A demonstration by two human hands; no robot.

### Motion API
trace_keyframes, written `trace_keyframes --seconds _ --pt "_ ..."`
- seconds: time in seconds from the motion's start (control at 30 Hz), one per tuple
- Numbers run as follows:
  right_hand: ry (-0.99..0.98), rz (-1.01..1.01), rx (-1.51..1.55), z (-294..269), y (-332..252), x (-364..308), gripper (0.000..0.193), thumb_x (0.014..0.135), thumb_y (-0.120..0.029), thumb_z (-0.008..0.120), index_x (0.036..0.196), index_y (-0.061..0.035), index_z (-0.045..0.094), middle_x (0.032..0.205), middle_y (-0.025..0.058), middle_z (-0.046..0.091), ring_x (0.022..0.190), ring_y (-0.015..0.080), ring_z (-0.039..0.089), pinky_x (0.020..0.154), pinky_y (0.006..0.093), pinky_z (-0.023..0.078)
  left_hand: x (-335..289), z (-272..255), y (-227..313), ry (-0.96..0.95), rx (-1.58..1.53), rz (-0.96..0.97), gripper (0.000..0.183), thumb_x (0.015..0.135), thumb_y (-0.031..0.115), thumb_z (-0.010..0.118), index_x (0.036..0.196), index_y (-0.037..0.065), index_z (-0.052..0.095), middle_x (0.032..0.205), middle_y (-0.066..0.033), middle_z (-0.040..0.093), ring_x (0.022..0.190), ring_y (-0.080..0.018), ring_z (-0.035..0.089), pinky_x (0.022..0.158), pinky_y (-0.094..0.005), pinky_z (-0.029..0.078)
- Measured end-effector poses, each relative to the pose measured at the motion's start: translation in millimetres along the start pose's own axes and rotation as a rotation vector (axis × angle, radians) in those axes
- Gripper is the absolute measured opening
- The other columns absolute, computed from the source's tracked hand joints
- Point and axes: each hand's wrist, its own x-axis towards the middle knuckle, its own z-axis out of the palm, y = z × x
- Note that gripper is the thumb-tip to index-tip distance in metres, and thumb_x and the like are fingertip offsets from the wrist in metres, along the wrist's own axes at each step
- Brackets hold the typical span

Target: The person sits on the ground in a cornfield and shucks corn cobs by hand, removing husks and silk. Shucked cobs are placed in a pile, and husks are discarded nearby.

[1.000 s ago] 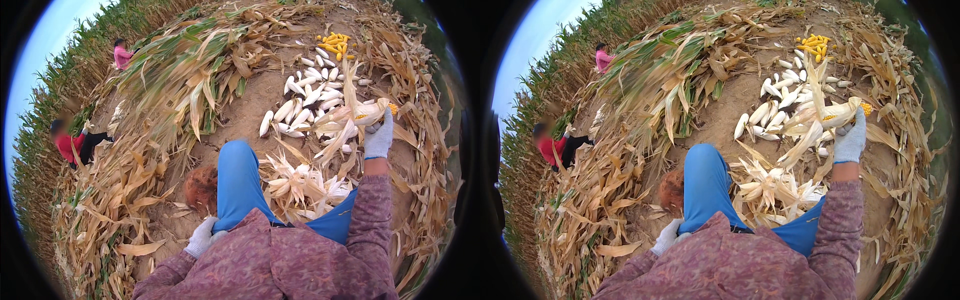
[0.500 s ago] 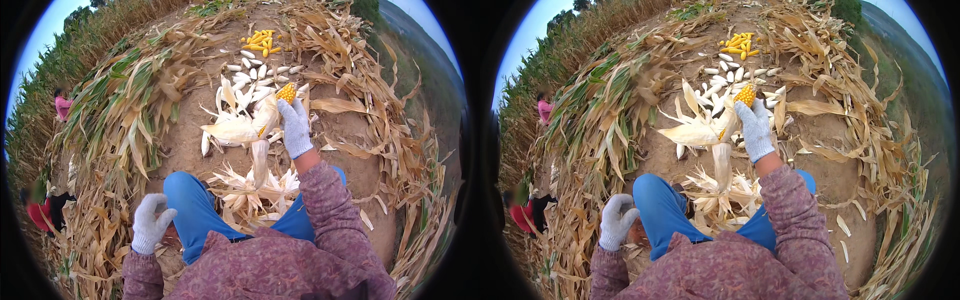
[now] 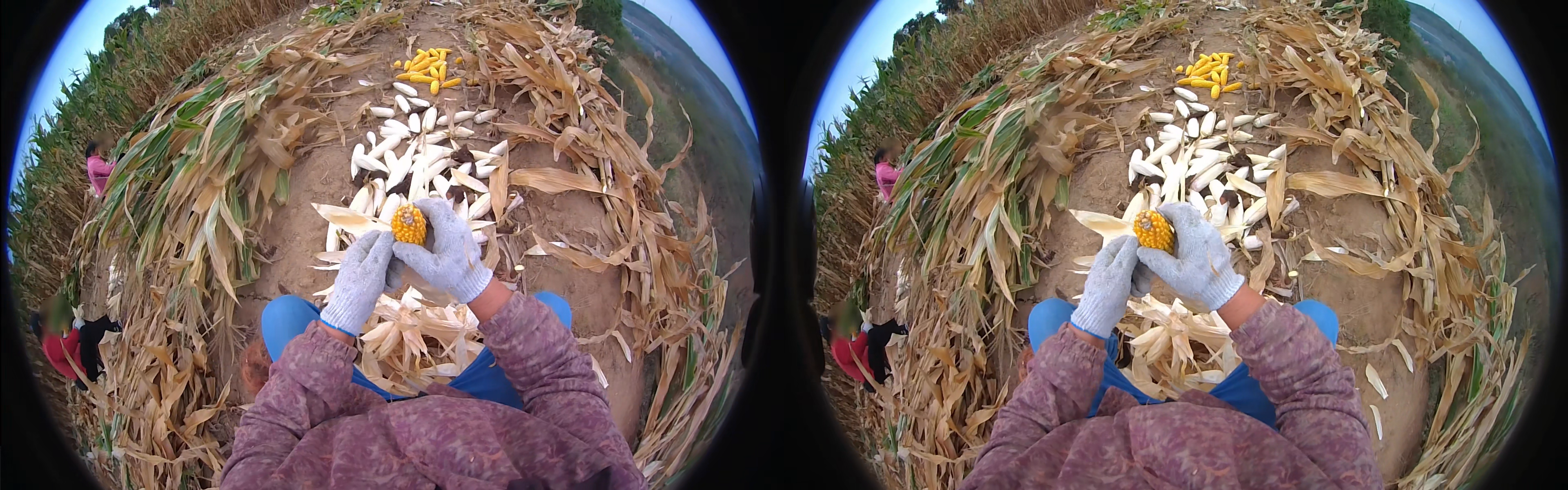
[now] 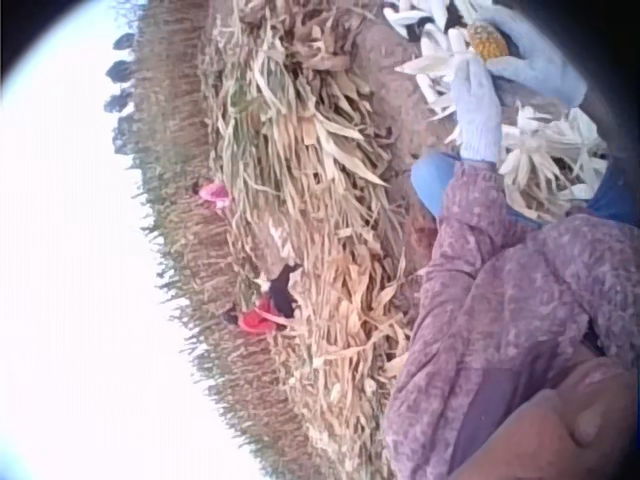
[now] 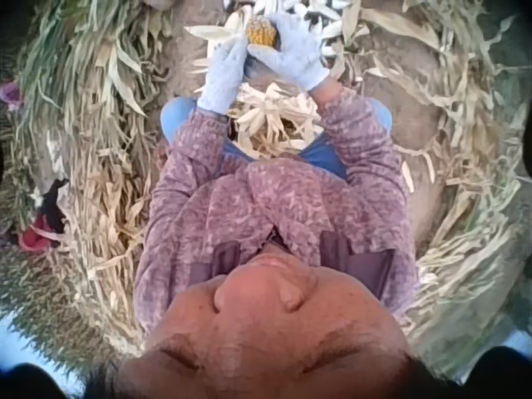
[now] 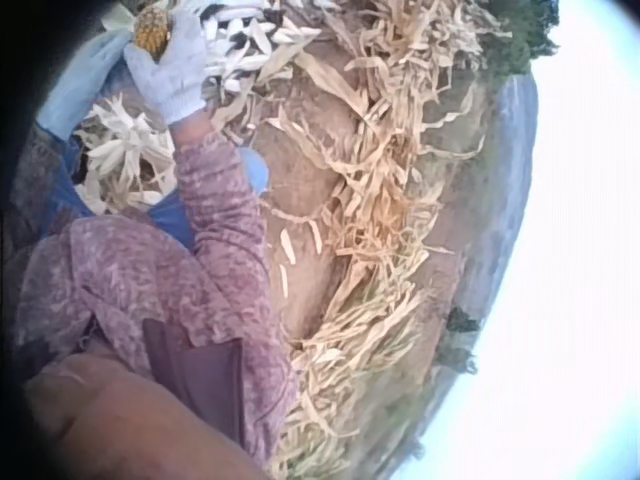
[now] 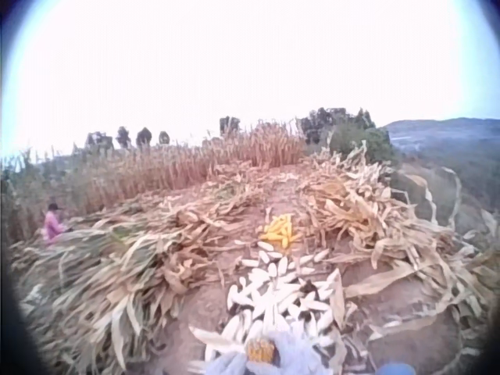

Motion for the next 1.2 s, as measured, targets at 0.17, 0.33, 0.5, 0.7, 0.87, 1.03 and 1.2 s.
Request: trace_keyframes --seconds 0.17,0.33,0.5,0.7,0.87,1.03,1.2 --pt "-0.039 0.139 0.192 12 5 -4 0.060 0.085 -0.029 0.085 0.131 0.0023 0.061 0.116 0.0188 0.068 0.106 0.0321 0.070 0.094 0.0426 0.057 5 -5 -13 0.042 -0.238 -0.052 0.023 0.110 0.028 0.062 0.099 0.009 0.067 0.073 0.0000 0.064 0.053 -0.0064 0.051 0.048 -0.0229 0.040" --pt "0.057 0.432 0.786 24 4 0 0.046 0.099 -0.013 0.071 0.140 0.0024 0.055 0.122 0.0081 0.066 0.108 0.0161 0.065 0.096 0.0332 0.055 -5 -7 -11 0.110 -0.288 0.042 0.021 0.108 0.027 0.065 0.098 0.009 0.066 0.072 0.0015 0.063 0.053 -0.0056 0.052 0.048 -0.0221 0.040" --pt "0.097 0.642 0.869 29 -2 3 0.048 0.102 -0.019 0.072 0.142 0.0030 0.056 0.128 0.0098 0.067 0.115 0.0173 0.066 0.101 0.0338 0.054 -12 -10 -11 0.129 -0.371 0.113 0.021 0.109 0.027 0.064 0.095 0.012 0.064 0.071 0.0015 0.063 0.052 -0.0052 0.052 0.046 -0.0219 0.039" --pt "-0.055 0.739 0.813 51 9 -9 0.053 0.096 -0.031 0.080 0.137 -0.0017 0.061 0.120 0.0072 0.071 0.110 0.0171 0.067 0.094 0.0336 0.055 -30 -16 -3 0.093 -0.239 0.209 0.023 0.111 0.024 0.059 0.094 0.009 0.062 0.072 0.0015 0.062 0.055 -0.0039 0.051 0.050 -0.0210 0.042" --pt "0.052 0.963 1.121 46 34 -1 0.039 0.099 -0.034 0.074 0.130 -0.0145 0.064 0.106 0.0006 0.067 0.074 0.0110 0.060 0.057 0.0275 0.044 -67 -38 -9 -0.027 -0.200 0.192 0.022 0.109 0.022 0.060 0.114 0.001 0.067 0.076 -0.0014 0.064 0.054 -0.0060 0.051 0.048 -0.0216 0.040" --pt "0.093 0.689 0.813 43 36 0 0.046 0.097 -0.020 0.075 0.137 -0.0027 0.058 0.119 0.0062 0.067 0.100 0.0174 0.066 0.085 0.0338 0.055 -69 -54 2 -0.137 0.144 0.097 0.025 0.109 0.025 0.062 0.093 0.006 0.064 0.079 0.0021 0.063 0.065 -0.0040 0.055 0.058 -0.0220 0.047" --pt "-0.064 0.442 0.454 37 12 -5 0.057 0.090 -0.010 0.076 0.140 0.0053 0.052 0.120 0.0119 0.068 0.104 0.0185 0.069 0.091 0.0336 0.059 -60 -67 7 0.134 0.447 0.322 0.040 0.099 0.042 0.076 0.106 0.005 0.063 0.088 -0.0027 0.063 0.080 -0.0120 0.062 0.072 -0.0323 0.055"
